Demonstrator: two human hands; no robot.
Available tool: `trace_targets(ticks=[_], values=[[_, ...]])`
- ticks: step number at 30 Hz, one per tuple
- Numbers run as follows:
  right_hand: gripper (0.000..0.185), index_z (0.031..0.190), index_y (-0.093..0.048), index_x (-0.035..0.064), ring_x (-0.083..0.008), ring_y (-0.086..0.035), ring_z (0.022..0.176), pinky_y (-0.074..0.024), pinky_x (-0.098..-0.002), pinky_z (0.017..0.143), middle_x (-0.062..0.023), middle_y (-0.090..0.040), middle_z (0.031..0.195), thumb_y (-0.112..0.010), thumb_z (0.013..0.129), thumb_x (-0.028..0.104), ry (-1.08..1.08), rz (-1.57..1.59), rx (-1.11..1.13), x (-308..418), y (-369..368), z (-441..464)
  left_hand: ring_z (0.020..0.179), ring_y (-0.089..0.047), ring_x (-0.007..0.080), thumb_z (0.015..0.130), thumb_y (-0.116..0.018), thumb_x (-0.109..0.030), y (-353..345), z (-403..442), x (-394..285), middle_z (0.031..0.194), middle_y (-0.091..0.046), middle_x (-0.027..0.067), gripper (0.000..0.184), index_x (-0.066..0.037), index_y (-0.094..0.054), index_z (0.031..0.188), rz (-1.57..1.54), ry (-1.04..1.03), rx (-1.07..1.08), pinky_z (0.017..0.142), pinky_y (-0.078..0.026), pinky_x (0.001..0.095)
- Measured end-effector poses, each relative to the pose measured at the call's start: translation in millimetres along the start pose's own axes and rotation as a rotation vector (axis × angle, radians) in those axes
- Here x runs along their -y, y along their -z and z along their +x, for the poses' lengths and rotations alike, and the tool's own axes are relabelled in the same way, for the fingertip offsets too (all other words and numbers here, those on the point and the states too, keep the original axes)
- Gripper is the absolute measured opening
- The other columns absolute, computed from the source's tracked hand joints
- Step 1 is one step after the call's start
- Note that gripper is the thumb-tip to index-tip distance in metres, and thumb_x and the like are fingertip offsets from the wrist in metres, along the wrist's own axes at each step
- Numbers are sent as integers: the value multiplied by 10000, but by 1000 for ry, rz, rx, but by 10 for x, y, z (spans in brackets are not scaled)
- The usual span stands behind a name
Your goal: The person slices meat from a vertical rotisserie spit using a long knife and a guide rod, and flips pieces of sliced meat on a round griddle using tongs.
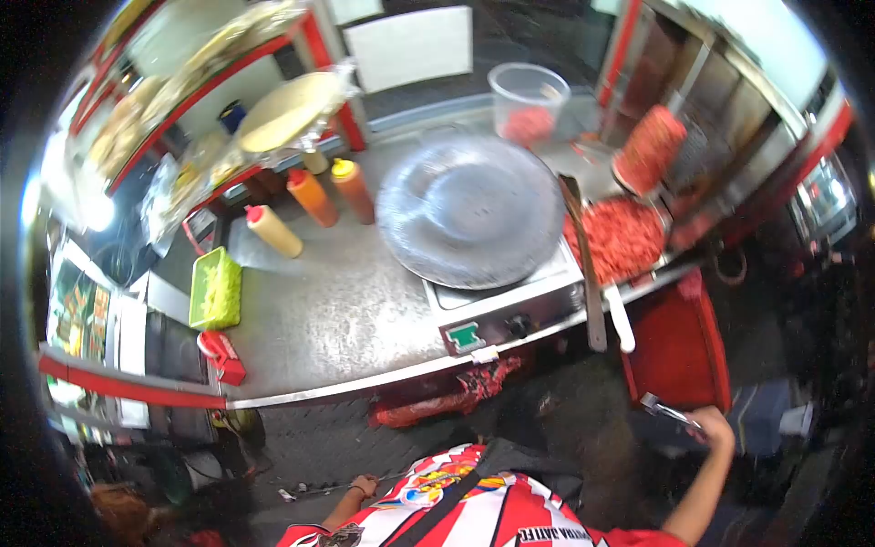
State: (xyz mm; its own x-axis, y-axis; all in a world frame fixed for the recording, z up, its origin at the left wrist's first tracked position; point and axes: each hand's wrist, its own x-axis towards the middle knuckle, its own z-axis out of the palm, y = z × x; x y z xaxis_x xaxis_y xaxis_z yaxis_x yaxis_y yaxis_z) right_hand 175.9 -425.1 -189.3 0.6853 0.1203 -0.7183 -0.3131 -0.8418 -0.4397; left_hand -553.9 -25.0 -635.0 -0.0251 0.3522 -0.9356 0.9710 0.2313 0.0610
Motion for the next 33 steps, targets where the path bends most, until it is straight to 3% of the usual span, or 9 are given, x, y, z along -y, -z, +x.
trace_targets(ticks=[4, 7, 10, 12, 17, 18, 20, 25, 33], values=[[345, 1037, -699, -36, -75, -498, 470, -334, -235, 408, -72, -662, 729, -718, 843, 248, 561, 96, -97, 907, 437, -920, 1174, -656, 302, 854, -661, -343, -91, 29, -381, 1223, -707, 131, 398, -134, -727, 1186, -110, -166, -97, 1014, -512, 390], [477, 1228, -656, -56, -78, -580, 668, -407, -206, 542, -65, -685, 919, -697, 857, 241, 1001, -66, -15, 2527, -408, -1562, 1182, -652, 302, 853, -665, -333, -134, 71, -686, 1226, -709, 120, 408, -140, -719, 1207, -136, -214, -122, 1020, -509, 390], [459, 1301, -625, -40, -242, -627, 1128, -464, -338, 987, -153, -669, 1234, -650, 926, 223, 1449, -261, -124, 3750, -1672, -1727, 1133, -676, 299, 864, -659, -309, -89, 37, -834, 1213, -714, 127, 404, -134, -709, 1224, -156, -300, -191, 987, -527, 388], [424, 1268, -662, 16, -380, -624, 1171, -484, -429, 998, -231, -672, 1221, -643, 944, 289, 1804, -345, -337, 4590, -2552, -1550, 1065, -701, 293, 872, -656, -285, -14, -35, -853, 1184, -721, 144, 399, -114, -702, 1229, -266, -317, -206, 940, -546, 382], [280, 954, -746, 48, -341, -640, 1011, -500, -471, 881, -170, -682, 1100, -597, 878, 272, 1867, -93, -488, 6868, -4772, -1126, 918, -733, 279, 884, -653, -218, -99, -167, -274, 1038, -745, 193, 375, -21, -698, 1200, -320, -467, -434, 833, -564, 367], [258, 944, -774, 93, -290, -621, 1064, -486, -427, 890, -126, -680, 1115, -609, 877, 280, 1713, -725, -741, 7219, -4990, -1272, 916, -735, 273, 938, -603, -228, -175, -254, -108, 1000, -750, 184, 304, -25, -721, 1132, -196, -424, -516, 815, -564, 371], [316, 1058, -779, 103, -295, -504, 1222, -365, -471, 1013, -113, -654, 1214, -569, 932, 304, 1641, -468, -700, 7374, -5162, -1409, 911, -734, 261, 949, -589, -233, -309, -412, 30, 983, -751, 174, 297, -27, -718, 1119, -107, -306, -449, 800, -559, 362], [367, 1094, -754, 122, -311, -489, 1191, -360, -514, 972, -131, -629, 1179, -584, 949, 413, 1758, -334, -753, 7428, -5246, -1354, 897, -733, 230, 978, -555, -246, -464, -452, -14, 942, -751, 149, 288, -29, -711, 1086, -69, -219, -210, 761, -545, 341], [345, 1148, -706, 74, -322, -600, 940, -492, -427, 841, -126, -648, 1023, -754, 839, 219, 2178, -138, -419, 4604, -2886, -1332, 875, -731, 181, 1025, -499, -267, 514, -1455, -808, 876, -753, 109, 307, -34, -699, 1035, -286, -287, 474, 700, -523, 306]])
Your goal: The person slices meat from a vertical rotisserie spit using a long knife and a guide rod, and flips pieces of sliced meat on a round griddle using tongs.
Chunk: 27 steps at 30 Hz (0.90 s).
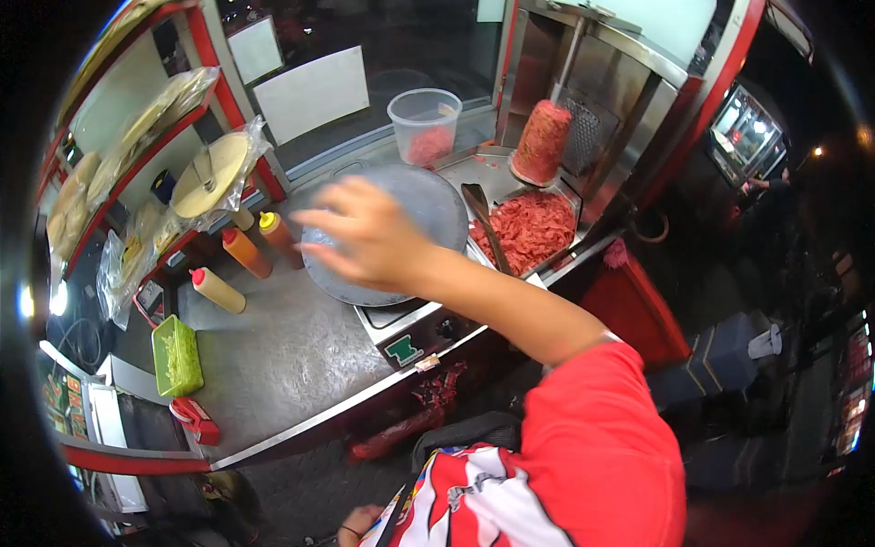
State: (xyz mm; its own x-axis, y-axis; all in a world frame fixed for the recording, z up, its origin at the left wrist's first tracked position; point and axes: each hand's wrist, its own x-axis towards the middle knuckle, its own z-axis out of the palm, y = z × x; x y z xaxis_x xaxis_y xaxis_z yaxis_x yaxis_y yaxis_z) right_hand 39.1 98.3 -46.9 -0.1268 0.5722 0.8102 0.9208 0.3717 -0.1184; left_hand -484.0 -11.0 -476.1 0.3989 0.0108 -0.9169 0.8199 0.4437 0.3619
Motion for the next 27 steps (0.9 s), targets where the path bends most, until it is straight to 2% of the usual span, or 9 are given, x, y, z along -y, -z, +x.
trace_targets(ticks=[6, 10, 12, 15, 18, 19, 22, 24, 27], values=[[248, 1017, -701, -21, -289, -662, 817, -511, -385, 754, -183, -680, 894, -615, 983, 208, -923, -240, -162, -577, 2092, -2079, 710, -664, 155, 980, -633, -211, -529, -1670, -3266, 776, -703, 74, 193, -24, -683, 979, 520, -821, -2, 661, -511, 310], [348, 933, -687, -11, -269, -671, 778, -508, -399, 697, -203, -666, 864, -645, 969, 333, -1353, -44, 322, -741, 2250, -3244, 690, -678, 326, 936, -676, -282, -2094, -1533, -4657, 765, -638, 184, 265, -35, -589, 977, 894, -1105, -588, 610, -525, 419], [382, 926, -684, 14, -228, -675, 769, -523, -373, 677, -154, -691, 873, -640, 975, 390, -1385, 24, 405, -824, 2114, -3579, 720, -678, 383, 912, -692, -382, -2741, -1200, -5061, 850, -652, 188, 397, -47, -531, 1052, 987, -1125, -881, 611, -531, 485], [363, 1136, -605, 61, -208, -686, 799, -558, -343, 684, -93, -693, 888, -633, 995, 394, -1678, 934, 318, -1034, 1724, -4078, 802, -695, 420, 846, -742, -469, -3201, -675, -5507, 977, -686, 208, 638, -80, -456, 1262, 1111, -798, -1016, 672, -566, 520], [355, 1260, -502, 78, -202, -685, 759, -571, -351, 639, -94, -656, 847, -605, 1024, 320, -1655, 1618, 156, -1199, 1578, -4151, 839, -685, 461, 817, -726, -278, -3341, -493, -5729, 917, -696, 272, 863, -45, -269, 1511, 1107, -619, -903, 752, -554, 559], [318, 1241, -504, 74, -196, -678, 726, -566, -345, 618, -91, -647, 839, -588, 1032, 298, -1624, 1599, 209, -1263, 1527, -4255, 840, -676, 484, 798, -676, -190, -3307, -474, -5711, 874, -692, 291, 881, -41, -220, 1538, 1070, -653, -878, 782, -543, 559], [222, 1189, -503, 61, -187, -633, 583, -538, -331, 539, -78, -620, 827, -543, 1044, 225, -1570, 1561, 317, -1428, 1609, -4402, 999, -646, 476, 824, -633, -163, -3173, -619, -5609, 1000, -665, 329, 760, -21, -301, 1493, 965, -709, -1014, 886, -507, 525], [206, 1174, -503, 55, -180, -618, 545, -522, -333, 499, -76, -611, 818, -542, 1036, 202, -1583, 1568, 381, -1579, 1835, -4480, 1049, -632, 467, 851, -603, -164, -3090, -854, -5627, 1053, -657, 327, 598, 6, -440, 1401, 855, -560, -977, 921, -491, 491], [239, 1196, -525, 28, -170, -590, 495, -463, -279, 421, -78, -600, 816, -556, 1011, 177, -1603, 1608, 403, -1677, 2368, -4681, 1000, -671, 432, 850, -594, -169, -3142, -1305, -5601, 1001, -684, 314, 418, 64, -604, 1198, 667, -586, -978, 895, -513, 446]])
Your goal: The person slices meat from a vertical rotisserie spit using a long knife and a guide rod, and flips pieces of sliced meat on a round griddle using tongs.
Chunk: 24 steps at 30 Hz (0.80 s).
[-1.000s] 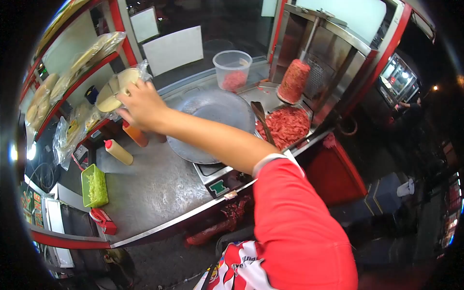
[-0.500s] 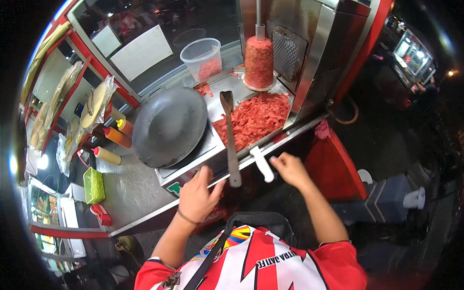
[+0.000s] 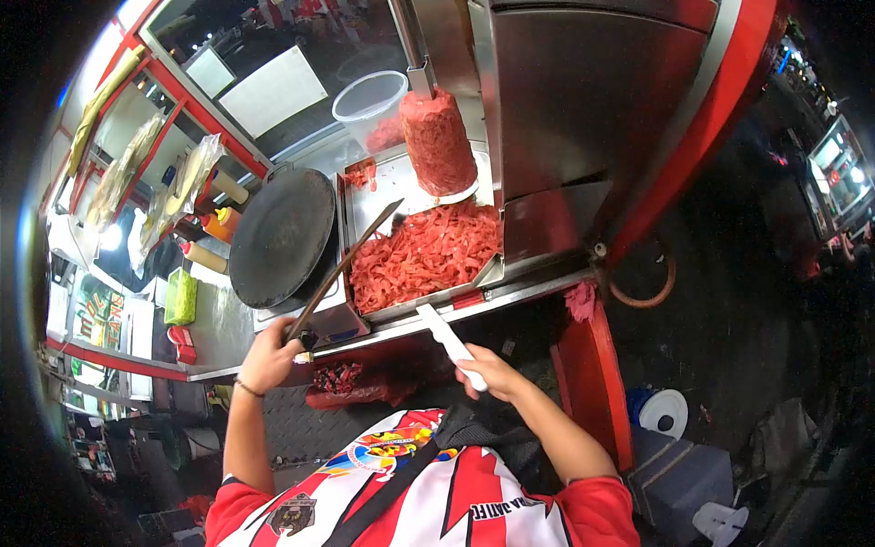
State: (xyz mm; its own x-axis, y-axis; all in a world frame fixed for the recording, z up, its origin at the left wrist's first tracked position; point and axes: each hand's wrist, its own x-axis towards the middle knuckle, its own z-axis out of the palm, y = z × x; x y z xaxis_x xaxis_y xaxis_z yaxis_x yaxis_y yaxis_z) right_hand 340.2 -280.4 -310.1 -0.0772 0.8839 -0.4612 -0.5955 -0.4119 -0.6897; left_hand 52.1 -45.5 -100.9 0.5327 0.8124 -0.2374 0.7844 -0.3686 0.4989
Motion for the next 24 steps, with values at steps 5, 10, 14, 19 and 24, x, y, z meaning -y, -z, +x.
trace_targets(ticks=[5, 10, 14, 19, 24], values=[[220, 1097, -582, 13, -103, -524, 486, -402, -240, 425, -27, -565, 756, -622, 977, 194, -62, -65, -123, 96, 447, -1101, 552, -486, 108, 948, -559, -137, -73, -68, 67, 705, -518, 2, 165, -34, -633, 1053, -760, 273, 152, 514, -393, 263], [256, 1063, -609, -16, -108, -521, 456, -393, -239, 418, -59, -610, 722, -644, 948, 210, -121, -81, -271, 21, 957, -2243, 453, -403, 87, 1006, -519, -165, -747, 233, -344, 641, -414, -52, 94, -91, -517, 1065, -580, -283, 213, 412, -338, 269], [323, 1052, -649, -20, -112, -542, 454, -412, -242, 384, -96, -637, 690, -663, 953, 288, -214, -82, -532, -372, 1564, -3359, 491, -402, 84, 1022, -509, -219, -561, 701, -530, 643, -420, -40, 116, -108, -476, 1033, -800, 105, 390, 431, -340, 283], [406, 1104, -614, -71, -138, -537, 450, -404, -254, 388, -132, -632, 688, -718, 861, 238, -101, -75, -573, -285, 1681, -3961, 465, -331, 61, 1016, -522, -211, -551, 751, -476, 627, -373, -70, 126, -121, -465, 1084, -1057, 128, 438, 406, -274, 254], [493, 1134, -561, -120, -126, -483, 475, -362, -258, 429, -107, -568, 668, -693, 868, 274, 134, -141, -312, 176, 903, -2917, 453, -333, 65, 1028, -522, -202, -1046, 695, -458, 641, -360, -63, 112, -144, -428, 1014, -1058, 62, 466, 397, -278, 253]])
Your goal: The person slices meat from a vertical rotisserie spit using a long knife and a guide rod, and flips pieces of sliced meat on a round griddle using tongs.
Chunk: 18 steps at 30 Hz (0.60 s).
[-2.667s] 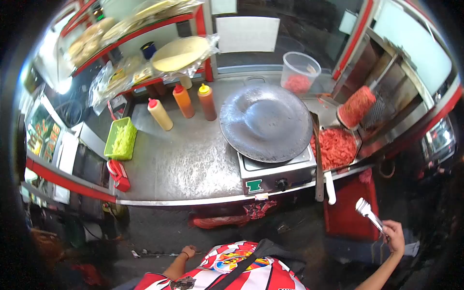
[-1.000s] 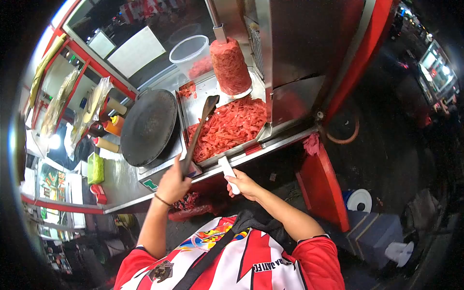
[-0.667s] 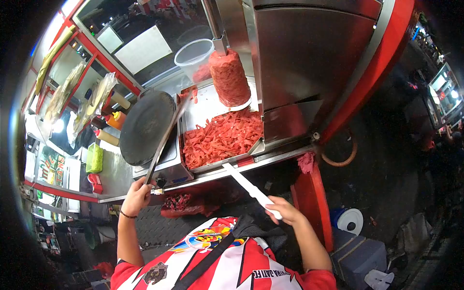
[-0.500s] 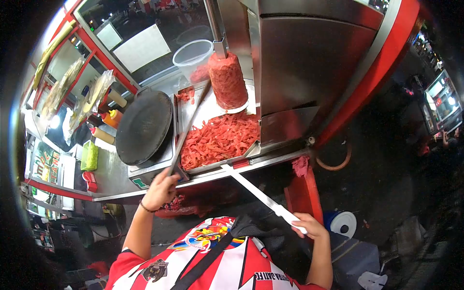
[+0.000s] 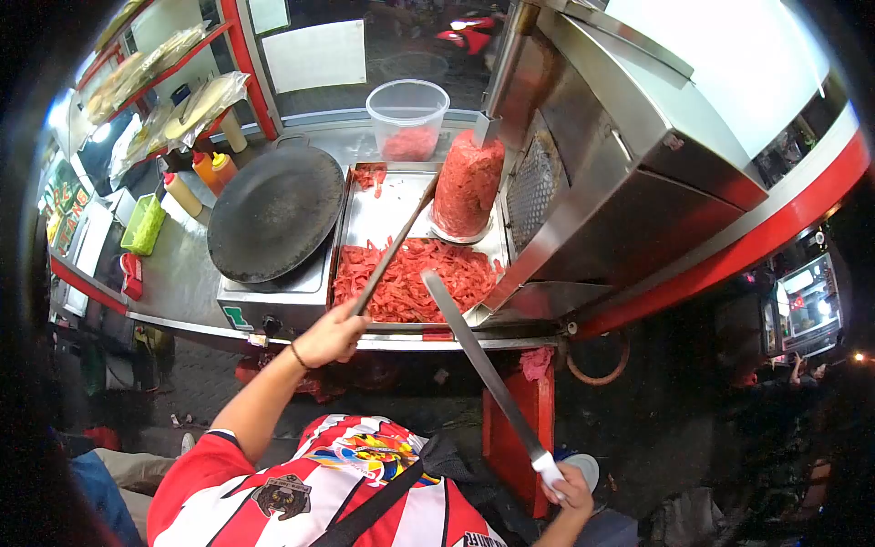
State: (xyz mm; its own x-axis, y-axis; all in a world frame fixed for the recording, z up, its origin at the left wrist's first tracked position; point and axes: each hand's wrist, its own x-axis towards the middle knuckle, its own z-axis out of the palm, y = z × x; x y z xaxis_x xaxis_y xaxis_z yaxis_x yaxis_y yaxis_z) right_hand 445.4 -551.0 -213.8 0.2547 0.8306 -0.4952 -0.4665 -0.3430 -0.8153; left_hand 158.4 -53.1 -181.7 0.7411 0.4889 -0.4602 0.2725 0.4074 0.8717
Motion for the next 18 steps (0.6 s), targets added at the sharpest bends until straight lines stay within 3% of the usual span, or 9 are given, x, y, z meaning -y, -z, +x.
trace_targets(ticks=[3, 5, 7, 13, 18], values=[[533, 1137, -559, -96, -130, -490, 506, -379, -260, 459, -98, -564, 680, -722, 856, 327, 199, -2, 35, 251, -730, 663, 451, -362, 87, 1034, -509, -200, -33, 221, 133, 648, -368, -39, 122, -124, -414, 1027, 35, -50, 46, 410, -319, 273], [459, 1238, -511, -50, -139, -534, 593, -426, -265, 541, -100, -588, 772, -666, 911, 231, 280, 12, 76, 535, -1302, 1024, 450, -378, 100, 1041, -496, -206, 53, 232, 154, 668, -384, -26, 128, -114, -410, 1057, 32, -62, 47, 409, -335, 285], [390, 1285, -480, -7, -138, -547, 605, -445, -268, 547, -92, -598, 811, -606, 960, 167, 361, -58, 69, 709, -1742, 1315, 457, -394, 103, 1043, -493, -210, 123, 204, 122, 674, -395, -19, 132, -110, -413, 1076, 38, -35, 66, 409, -341, 286], [294, 1287, -457, 30, -59, -498, 573, -419, -206, 487, -22, -552, 795, -552, 1016, 93, 636, -337, -386, 883, -2361, 2160, 436, -447, 128, 1035, -509, -261, 196, 542, 18, 617, -453, 4, 219, -71, -418, 1098, 151, -95, 103, 409, -375, 316], [312, 1291, -469, 12, -64, -509, 606, -422, -235, 531, -19, -576, 816, -569, 1021, 133, 732, -473, -562, 869, -2738, 2769, 468, -506, 162, 1021, -530, -306, 216, 544, 367, 630, -491, 45, 299, -32, -431, 1091, 263, -230, 59, 448, -413, 346]])
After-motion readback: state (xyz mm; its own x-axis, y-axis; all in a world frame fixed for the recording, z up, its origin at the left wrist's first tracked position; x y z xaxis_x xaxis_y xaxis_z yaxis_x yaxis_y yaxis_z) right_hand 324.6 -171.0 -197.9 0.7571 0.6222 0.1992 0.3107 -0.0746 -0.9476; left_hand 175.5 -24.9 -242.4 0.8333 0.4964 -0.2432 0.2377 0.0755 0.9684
